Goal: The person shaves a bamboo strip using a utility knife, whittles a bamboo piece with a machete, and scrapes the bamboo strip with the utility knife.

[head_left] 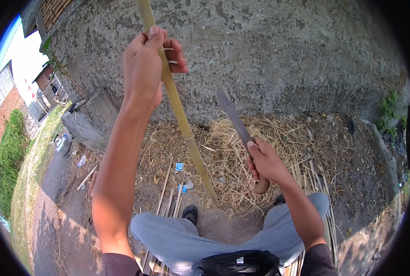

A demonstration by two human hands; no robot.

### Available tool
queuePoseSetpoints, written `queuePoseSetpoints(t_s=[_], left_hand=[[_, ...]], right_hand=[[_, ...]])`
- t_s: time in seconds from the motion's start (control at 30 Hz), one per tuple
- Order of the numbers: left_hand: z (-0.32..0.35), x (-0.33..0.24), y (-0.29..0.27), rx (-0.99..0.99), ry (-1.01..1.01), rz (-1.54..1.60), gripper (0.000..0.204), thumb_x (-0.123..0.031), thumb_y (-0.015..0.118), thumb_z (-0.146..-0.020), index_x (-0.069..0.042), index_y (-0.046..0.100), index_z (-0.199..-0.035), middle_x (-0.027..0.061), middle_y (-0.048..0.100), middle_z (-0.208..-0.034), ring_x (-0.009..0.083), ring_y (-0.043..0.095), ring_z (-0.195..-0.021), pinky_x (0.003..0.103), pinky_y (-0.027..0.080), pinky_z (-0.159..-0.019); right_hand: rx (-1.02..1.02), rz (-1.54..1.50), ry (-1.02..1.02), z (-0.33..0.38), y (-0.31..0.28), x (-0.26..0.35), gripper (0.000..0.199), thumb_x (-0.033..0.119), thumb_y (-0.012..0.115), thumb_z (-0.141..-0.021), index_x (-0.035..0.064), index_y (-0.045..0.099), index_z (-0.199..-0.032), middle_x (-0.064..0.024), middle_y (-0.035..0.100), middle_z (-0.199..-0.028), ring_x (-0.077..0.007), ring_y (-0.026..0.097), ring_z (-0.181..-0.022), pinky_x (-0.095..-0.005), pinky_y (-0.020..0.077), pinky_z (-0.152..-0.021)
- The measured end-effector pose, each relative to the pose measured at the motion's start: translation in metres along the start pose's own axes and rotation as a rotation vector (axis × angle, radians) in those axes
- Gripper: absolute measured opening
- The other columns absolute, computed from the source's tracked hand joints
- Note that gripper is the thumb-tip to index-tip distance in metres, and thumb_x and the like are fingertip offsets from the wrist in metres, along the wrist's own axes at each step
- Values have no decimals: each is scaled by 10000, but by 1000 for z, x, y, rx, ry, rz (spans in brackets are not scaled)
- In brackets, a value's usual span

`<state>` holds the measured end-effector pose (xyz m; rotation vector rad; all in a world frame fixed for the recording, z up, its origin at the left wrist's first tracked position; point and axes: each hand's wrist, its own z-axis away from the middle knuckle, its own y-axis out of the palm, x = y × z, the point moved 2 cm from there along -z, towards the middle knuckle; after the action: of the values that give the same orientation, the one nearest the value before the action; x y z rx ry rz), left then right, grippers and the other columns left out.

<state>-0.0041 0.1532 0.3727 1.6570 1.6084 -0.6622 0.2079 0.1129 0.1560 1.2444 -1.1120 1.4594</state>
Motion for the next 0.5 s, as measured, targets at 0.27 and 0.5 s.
queuePoseSetpoints(t_s=[0.27, 0.5], left_hand=[[28, 23, 30, 36, 123, 148, 289, -321, 432, -1031, -59, 502, -933, -36, 340, -630, 36, 280, -466, 213, 235, -397], [49, 17, 51, -25, 201, 255, 372, -396, 444, -1020, -64, 507, -866, -47, 299, -566, 36, 229, -422, 219, 164, -370]], right_hand=[[160, 133, -93, 29, 14, 77, 346, 233, 330, -1053, -15, 572, -1059, 12, 479, -580, -77, 462, -433, -258, 394, -413], [237, 195, -84, 41, 10, 86, 316, 215, 361, -1043, -10, 579, -1002, 9, 466, -554, -71, 443, -417, -251, 380, -403]])
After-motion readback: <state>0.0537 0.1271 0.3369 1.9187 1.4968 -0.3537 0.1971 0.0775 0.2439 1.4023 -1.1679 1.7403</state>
